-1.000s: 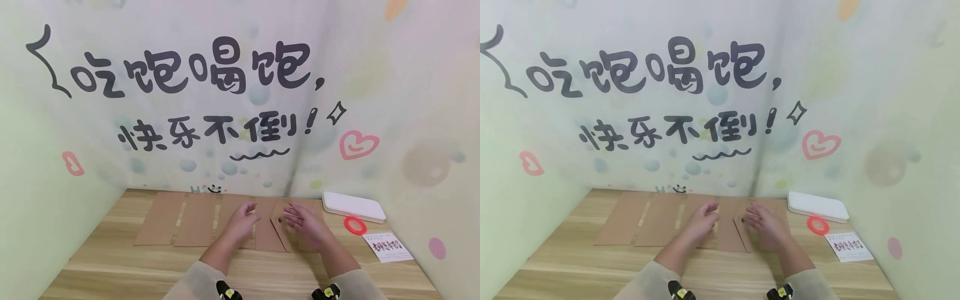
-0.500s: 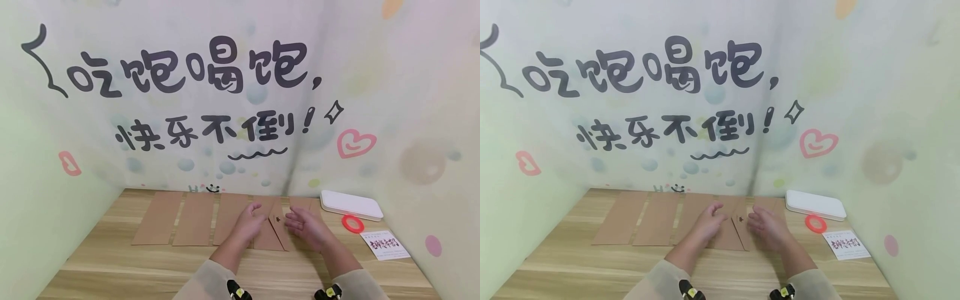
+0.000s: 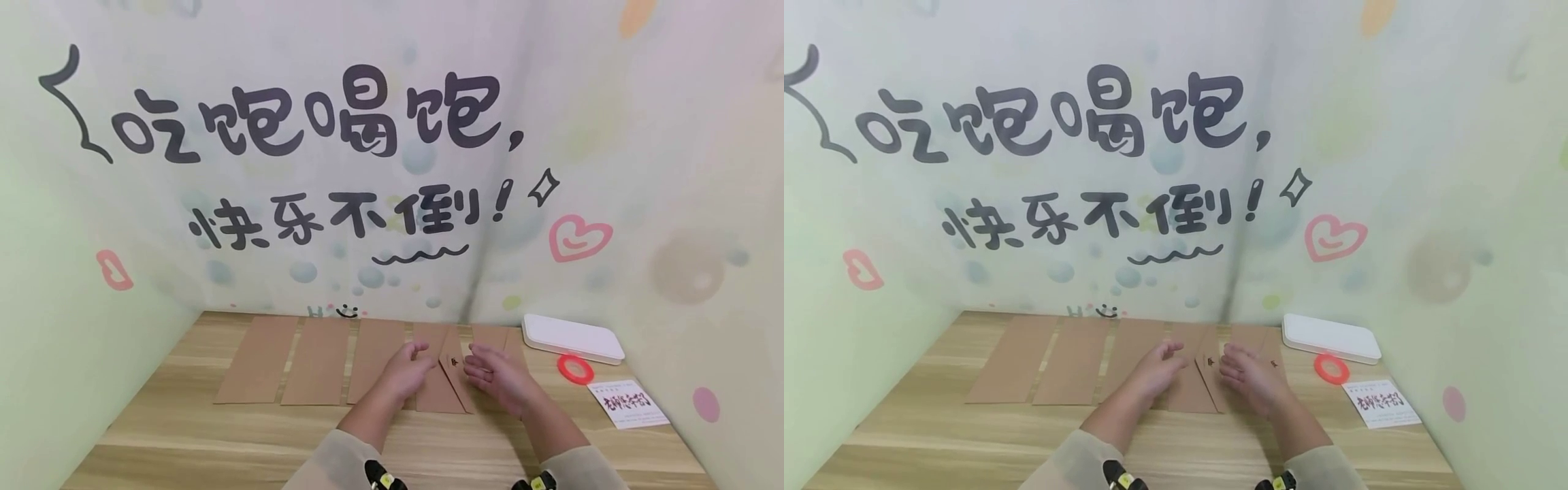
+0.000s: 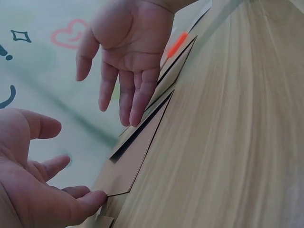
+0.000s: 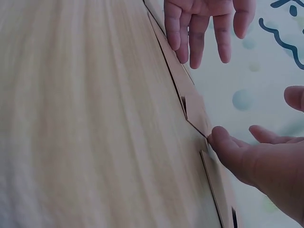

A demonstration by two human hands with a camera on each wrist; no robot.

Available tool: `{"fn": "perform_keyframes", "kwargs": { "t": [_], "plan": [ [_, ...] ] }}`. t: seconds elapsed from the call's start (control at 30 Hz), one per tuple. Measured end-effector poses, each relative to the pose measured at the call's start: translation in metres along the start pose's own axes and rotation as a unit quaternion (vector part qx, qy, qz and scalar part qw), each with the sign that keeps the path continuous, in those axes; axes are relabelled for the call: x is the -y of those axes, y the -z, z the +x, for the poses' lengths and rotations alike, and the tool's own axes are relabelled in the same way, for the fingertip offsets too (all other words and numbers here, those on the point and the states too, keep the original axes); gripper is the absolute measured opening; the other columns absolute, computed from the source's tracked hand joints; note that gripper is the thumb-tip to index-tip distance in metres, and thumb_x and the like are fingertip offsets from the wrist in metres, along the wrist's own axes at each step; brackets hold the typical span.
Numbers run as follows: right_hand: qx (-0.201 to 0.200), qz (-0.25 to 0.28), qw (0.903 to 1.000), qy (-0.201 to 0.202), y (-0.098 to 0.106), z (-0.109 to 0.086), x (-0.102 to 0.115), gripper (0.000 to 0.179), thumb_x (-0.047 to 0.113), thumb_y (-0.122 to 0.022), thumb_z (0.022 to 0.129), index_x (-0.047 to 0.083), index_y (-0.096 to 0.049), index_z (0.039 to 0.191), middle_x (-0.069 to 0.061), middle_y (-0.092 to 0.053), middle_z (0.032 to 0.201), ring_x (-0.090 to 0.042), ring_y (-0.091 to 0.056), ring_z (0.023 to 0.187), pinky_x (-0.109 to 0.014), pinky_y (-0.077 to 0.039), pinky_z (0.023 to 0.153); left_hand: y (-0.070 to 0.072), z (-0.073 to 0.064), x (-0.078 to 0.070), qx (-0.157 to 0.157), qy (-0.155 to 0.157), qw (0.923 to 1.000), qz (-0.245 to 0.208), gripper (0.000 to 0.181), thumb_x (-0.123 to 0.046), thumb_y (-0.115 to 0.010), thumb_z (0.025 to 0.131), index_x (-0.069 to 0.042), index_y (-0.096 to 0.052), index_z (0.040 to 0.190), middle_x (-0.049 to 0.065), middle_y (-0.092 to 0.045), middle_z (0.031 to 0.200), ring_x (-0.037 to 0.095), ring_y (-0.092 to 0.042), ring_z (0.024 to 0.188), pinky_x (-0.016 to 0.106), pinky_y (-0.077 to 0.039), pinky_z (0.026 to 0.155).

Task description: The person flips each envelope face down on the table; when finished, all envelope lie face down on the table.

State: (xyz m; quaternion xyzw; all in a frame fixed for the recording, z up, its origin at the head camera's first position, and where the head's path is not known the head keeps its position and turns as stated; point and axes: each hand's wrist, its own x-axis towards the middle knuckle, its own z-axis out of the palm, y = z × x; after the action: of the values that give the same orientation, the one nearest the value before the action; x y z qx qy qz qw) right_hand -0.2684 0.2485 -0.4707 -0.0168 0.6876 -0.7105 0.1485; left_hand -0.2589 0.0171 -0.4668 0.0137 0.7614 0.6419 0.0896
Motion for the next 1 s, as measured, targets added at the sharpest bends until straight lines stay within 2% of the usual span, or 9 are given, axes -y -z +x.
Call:
{"fn": "perform_keyframes", "kwargs": {
  "t": [0.17, 0.3, 0.4, 0.53, 0.63, 0.7, 0.8, 0.9, 1.0],
  "plan": [
    [-0.005, 0.011, 0.9999, 0.002, 0.001, -0.003, 0.002, 0.066, 0.025, -0.046, 0.114, -0.009, -0.021, 0.165, -0.039, -0.028, 0.168, -0.046, -0.048, 0.150, -0.047, -0.044, 0.124, 0.002, 0.001, 0.002, 0.006, -0.005, 1.0000, -0.004, 0.056, -0.029, -0.069, 0.098, -0.011, -0.059, 0.150, 0.023, -0.047, 0.165, 0.045, -0.047, 0.150, 0.064, -0.041, 0.121],
    [-0.011, 0.022, 0.9997, 0.001, 0.003, -0.005, 0.005, 0.066, 0.023, -0.049, 0.114, -0.007, -0.022, 0.165, -0.036, -0.030, 0.169, -0.037, -0.056, 0.145, -0.042, -0.049, 0.121, 0.004, 0.001, 0.002, 0.013, -0.010, 0.9998, -0.007, 0.057, -0.029, -0.069, 0.098, -0.010, -0.058, 0.150, 0.024, -0.046, 0.165, 0.045, -0.045, 0.152, 0.063, -0.040, 0.122],
    [-0.017, 0.032, 0.9993, -0.001, 0.004, -0.005, 0.007, 0.066, 0.021, -0.053, 0.112, -0.007, -0.025, 0.165, -0.031, -0.042, 0.163, -0.028, -0.064, 0.136, -0.037, -0.054, 0.115, 0.006, 0.001, 0.002, 0.019, -0.012, 0.9997, -0.012, 0.057, -0.029, -0.069, 0.099, -0.009, -0.058, 0.151, 0.025, -0.045, 0.166, 0.045, -0.042, 0.154, 0.063, -0.039, 0.123],
    [-0.024, 0.042, 0.9988, 0.003, 0.006, -0.004, 0.009, 0.064, 0.020, -0.057, 0.111, -0.006, -0.031, 0.163, -0.015, -0.064, 0.148, -0.017, -0.071, 0.124, -0.033, -0.057, 0.108, 0.006, 0.000, 0.002, 0.025, -0.014, 0.9994, -0.018, 0.057, -0.026, -0.069, 0.099, -0.008, -0.057, 0.151, 0.024, -0.045, 0.166, 0.044, -0.042, 0.155, 0.063, -0.037, 0.125],
    [-0.015, 0.035, 0.9993, 0.007, 0.007, -0.004, 0.009, 0.062, 0.017, -0.055, 0.111, -0.006, -0.031, 0.164, -0.011, -0.068, 0.146, -0.012, -0.071, 0.123, -0.031, -0.055, 0.109, 0.005, 0.000, 0.002, 0.027, -0.015, 0.9993, -0.018, 0.058, -0.023, -0.071, 0.097, -0.007, -0.057, 0.151, 0.024, -0.047, 0.165, 0.044, -0.043, 0.154, 0.061, -0.038, 0.126],
    [-0.010, 0.025, 0.9996, 0.013, 0.006, -0.004, 0.009, 0.062, 0.014, -0.056, 0.110, -0.005, -0.032, 0.164, -0.013, -0.063, 0.152, -0.010, -0.069, 0.122, -0.030, -0.054, 0.109, 0.003, 0.000, 0.003, 0.031, -0.018, 0.9992, -0.016, 0.060, -0.021, -0.073, 0.095, -0.007, -0.056, 0.151, 0.023, -0.048, 0.164, 0.043, -0.045, 0.152, 0.060, -0.040, 0.125],
    [0.013, 0.001, 0.9995, 0.028, 0.003, -0.004, 0.009, 0.064, 0.010, -0.055, 0.110, -0.006, -0.027, 0.165, -0.022, -0.045, 0.166, -0.005, -0.064, 0.123, -0.028, -0.053, 0.108, 0.001, 0.000, 0.002, 0.041, -0.025, 0.9988, -0.009, 0.062, -0.021, -0.075, 0.094, -0.006, -0.056, 0.151, 0.021, -0.052, 0.161, 0.041, -0.049, 0.149, 0.059, -0.043, 0.122],
    [0.039, -0.004, 0.9982, 0.044, -0.001, -0.005, 0.010, 0.065, 0.005, -0.055, 0.108, -0.007, -0.026, 0.165, -0.027, -0.031, 0.171, -0.006, -0.062, 0.124, -0.025, -0.054, 0.105, 0.000, -0.002, 0.001, 0.056, -0.031, 0.9979, 0.006, 0.062, -0.022, -0.078, 0.093, -0.009, -0.058, 0.150, 0.017, -0.056, 0.157, 0.038, -0.052, 0.145, 0.057, -0.046, 0.120],
    [0.063, -0.009, 0.9967, 0.051, -0.005, -0.007, 0.011, 0.066, 0.003, -0.055, 0.106, -0.007, -0.027, 0.165, -0.028, -0.025, 0.174, -0.006, -0.061, 0.125, -0.022, -0.054, 0.102, -0.002, -0.005, 0.000, 0.072, -0.039, 0.9964, 0.022, 0.060, -0.024, -0.080, 0.093, -0.014, -0.060, 0.149, 0.016, -0.058, 0.154, 0.037, -0.053, 0.144, 0.057, -0.047, 0.118]
  ]
}}
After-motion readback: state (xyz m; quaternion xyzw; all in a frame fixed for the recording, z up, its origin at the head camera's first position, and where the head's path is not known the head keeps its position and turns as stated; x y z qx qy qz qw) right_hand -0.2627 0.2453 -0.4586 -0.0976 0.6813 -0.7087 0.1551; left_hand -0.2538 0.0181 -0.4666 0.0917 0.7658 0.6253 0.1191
